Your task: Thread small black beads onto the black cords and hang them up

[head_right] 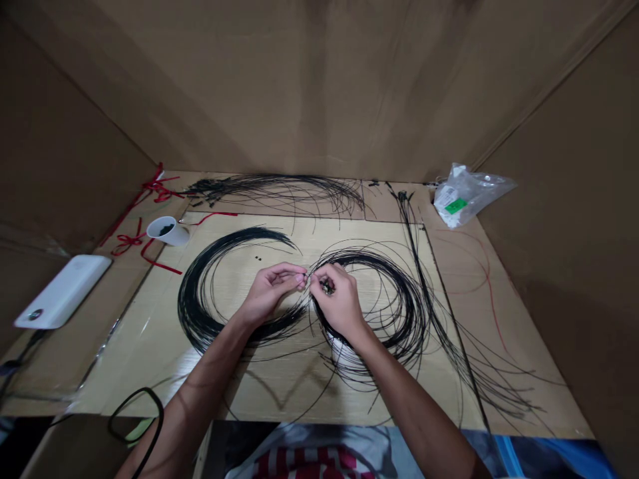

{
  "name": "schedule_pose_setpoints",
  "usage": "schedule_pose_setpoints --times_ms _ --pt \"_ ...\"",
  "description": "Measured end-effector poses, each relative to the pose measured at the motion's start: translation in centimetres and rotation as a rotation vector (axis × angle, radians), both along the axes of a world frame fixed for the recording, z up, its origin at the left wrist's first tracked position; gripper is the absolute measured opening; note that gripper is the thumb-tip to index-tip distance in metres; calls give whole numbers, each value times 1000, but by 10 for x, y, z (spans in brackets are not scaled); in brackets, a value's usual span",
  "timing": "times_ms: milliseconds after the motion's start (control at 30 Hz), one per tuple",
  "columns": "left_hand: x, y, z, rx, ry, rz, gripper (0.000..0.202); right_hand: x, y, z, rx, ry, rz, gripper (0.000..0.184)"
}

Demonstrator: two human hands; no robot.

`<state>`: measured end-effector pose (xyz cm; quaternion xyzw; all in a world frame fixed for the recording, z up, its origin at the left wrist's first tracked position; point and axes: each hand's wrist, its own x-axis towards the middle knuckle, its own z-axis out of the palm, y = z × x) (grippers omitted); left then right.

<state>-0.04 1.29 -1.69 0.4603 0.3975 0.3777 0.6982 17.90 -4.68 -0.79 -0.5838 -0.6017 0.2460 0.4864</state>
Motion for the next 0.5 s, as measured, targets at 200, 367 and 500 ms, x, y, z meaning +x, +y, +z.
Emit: schedule_pose_setpoints --times_ms 200,367,500 --pt "-1 0 -1 -3 -5 -4 41 1 0 -1 6 -5 7 17" --pt "0 0 -1 -11 -22 3 40 1 0 -1 -3 4 10 17" --pt "0 0 -1 -1 -13 -1 40 0 0 0 7 7 12 16"
